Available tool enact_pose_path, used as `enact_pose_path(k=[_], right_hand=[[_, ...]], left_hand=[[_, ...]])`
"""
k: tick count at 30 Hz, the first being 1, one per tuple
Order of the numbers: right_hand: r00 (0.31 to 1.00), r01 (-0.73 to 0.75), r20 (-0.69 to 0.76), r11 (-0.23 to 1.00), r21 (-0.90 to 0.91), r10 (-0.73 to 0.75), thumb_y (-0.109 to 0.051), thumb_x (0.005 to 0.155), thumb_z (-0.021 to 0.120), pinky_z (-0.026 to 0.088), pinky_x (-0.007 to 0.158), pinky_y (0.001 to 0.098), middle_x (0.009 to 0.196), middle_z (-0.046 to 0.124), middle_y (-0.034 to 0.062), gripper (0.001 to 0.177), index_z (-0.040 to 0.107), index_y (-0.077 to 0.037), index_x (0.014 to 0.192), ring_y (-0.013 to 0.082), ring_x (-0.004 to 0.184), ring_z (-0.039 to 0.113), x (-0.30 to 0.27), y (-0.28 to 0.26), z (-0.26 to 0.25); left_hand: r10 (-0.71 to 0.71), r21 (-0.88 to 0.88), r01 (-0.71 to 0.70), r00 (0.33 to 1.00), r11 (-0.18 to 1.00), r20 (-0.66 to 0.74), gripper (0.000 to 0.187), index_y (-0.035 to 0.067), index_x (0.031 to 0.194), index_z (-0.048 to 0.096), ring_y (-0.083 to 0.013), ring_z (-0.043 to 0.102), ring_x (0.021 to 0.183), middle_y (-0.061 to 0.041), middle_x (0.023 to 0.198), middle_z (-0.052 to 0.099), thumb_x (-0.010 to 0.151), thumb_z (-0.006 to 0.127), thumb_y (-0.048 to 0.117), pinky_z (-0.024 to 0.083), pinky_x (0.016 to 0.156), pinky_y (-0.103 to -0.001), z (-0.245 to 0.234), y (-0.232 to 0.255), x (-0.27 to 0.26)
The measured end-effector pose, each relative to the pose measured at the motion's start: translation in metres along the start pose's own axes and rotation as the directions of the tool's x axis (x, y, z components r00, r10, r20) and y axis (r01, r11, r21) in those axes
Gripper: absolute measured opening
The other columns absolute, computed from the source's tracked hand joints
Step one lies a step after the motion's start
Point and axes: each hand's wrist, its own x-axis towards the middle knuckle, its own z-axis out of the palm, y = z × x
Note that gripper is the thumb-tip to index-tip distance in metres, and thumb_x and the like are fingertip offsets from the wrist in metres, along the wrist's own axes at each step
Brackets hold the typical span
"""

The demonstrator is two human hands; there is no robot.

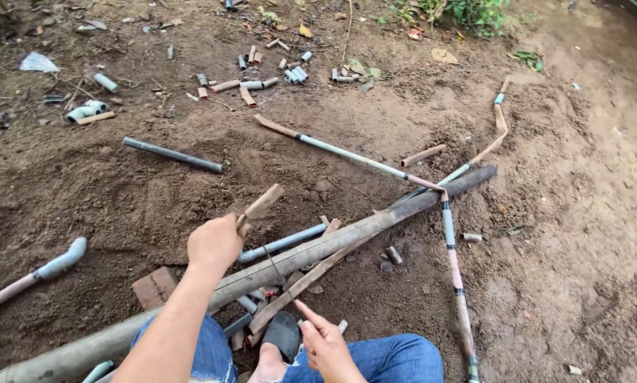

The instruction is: Cutting PVC pipes into smaller segments using a bare hacksaw blade while sitting on the ground.

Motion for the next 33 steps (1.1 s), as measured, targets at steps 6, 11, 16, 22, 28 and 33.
enact_pose_path(k=[6,11,16,22,28,33], right_hand=[[0.997,-0.070,-0.046,0.995,-0.076,0.067,-0.021,0.107,0.059,0.019,0.040,0.0220,0.059,0.045,-0.0029,0.059,0.054,-0.016,0.166,0.0042,0.044,0.026,-0.011,-0.008,0.006],[0.996,-0.078,-0.043,0.989,-0.126,0.073,-0.021,0.107,0.060,0.021,0.040,0.0225,0.056,0.043,-0.0039,0.058,0.056,-0.017,0.165,0.0047,0.043,0.028,-0.005,0.003,-0.011],[0.991,0.118,-0.034,0.964,-0.240,-0.130,-0.015,0.105,0.061,0.030,0.050,0.0230,0.068,0.058,0.0029,0.055,0.059,-0.007,0.160,0.0081,0.059,0.044,0.010,0.032,-0.031],[0.963,0.140,-0.100,0.781,-0.609,-0.251,-0.019,0.103,0.058,0.047,0.065,0.0226,0.077,0.070,0.0006,0.056,0.060,-0.018,0.158,0.0086,0.070,0.059,-0.014,0.005,-0.013],[0.963,0.101,-0.144,0.802,-0.588,-0.227,-0.014,0.104,0.059,0.046,0.062,0.0207,0.078,0.069,-0.0004,0.051,0.068,-0.017,0.153,0.0065,0.070,0.058,-0.026,-0.013,0.011],[0.965,0.093,-0.140,0.785,-0.613,-0.224,-0.015,0.104,0.058,0.047,0.063,0.0211,0.080,0.071,0.0001,0.049,0.069,-0.016,0.152,0.0069,0.072,0.059,-0.032,-0.012,0.008]], left_hand=[[0.022,-0.042,-0.022,1.000,0.999,0.006,0.033,0.015,0.098,0.074,-0.0315,0.078,0.077,-0.008,0.087,0.080,0.104,0.061,0.045,0.061,0.070,-0.046,0.002,-0.002,-0.002],[-0.011,-0.036,0.017,0.986,0.999,0.168,0.034,0.017,0.105,0.075,-0.0267,0.078,0.083,-0.006,0.092,0.080,0.107,0.058,0.047,0.062,0.075,-0.043,-0.012,0.001,-0.007],[0.001,-0.003,0.000,0.983,1.000,0.182,0.036,0.019,0.106,0.073,-0.0198,0.077,0.077,-0.002,0.088,0.079,0.110,0.056,0.050,0.063,0.070,-0.036,-0.014,0.005,-0.007],[-0.041,0.040,0.031,0.967,0.999,0.252,0.040,0.020,0.107,0.072,-0.0149,0.075,0.071,0.001,0.085,0.077,0.112,0.050,0.053,0.064,0.065,-0.032,-0.023,0.007,-0.007],[0.018,-0.032,-0.014,0.993,0.999,0.114,0.040,0.015,0.102,0.075,-0.0318,0.079,0.081,-0.008,0.090,0.081,0.107,0.056,0.049,0.063,0.072,-0.046,-0.004,0.016,-0.011],[-0.005,0.006,0.004,0.976,1.000,0.218,0.039,0.018,0.104,0.078,-0.0240,0.079,0.079,-0.004,0.090,0.081,0.107,0.057,0.050,0.063,0.072,-0.039,-0.015,0.016,-0.015]])
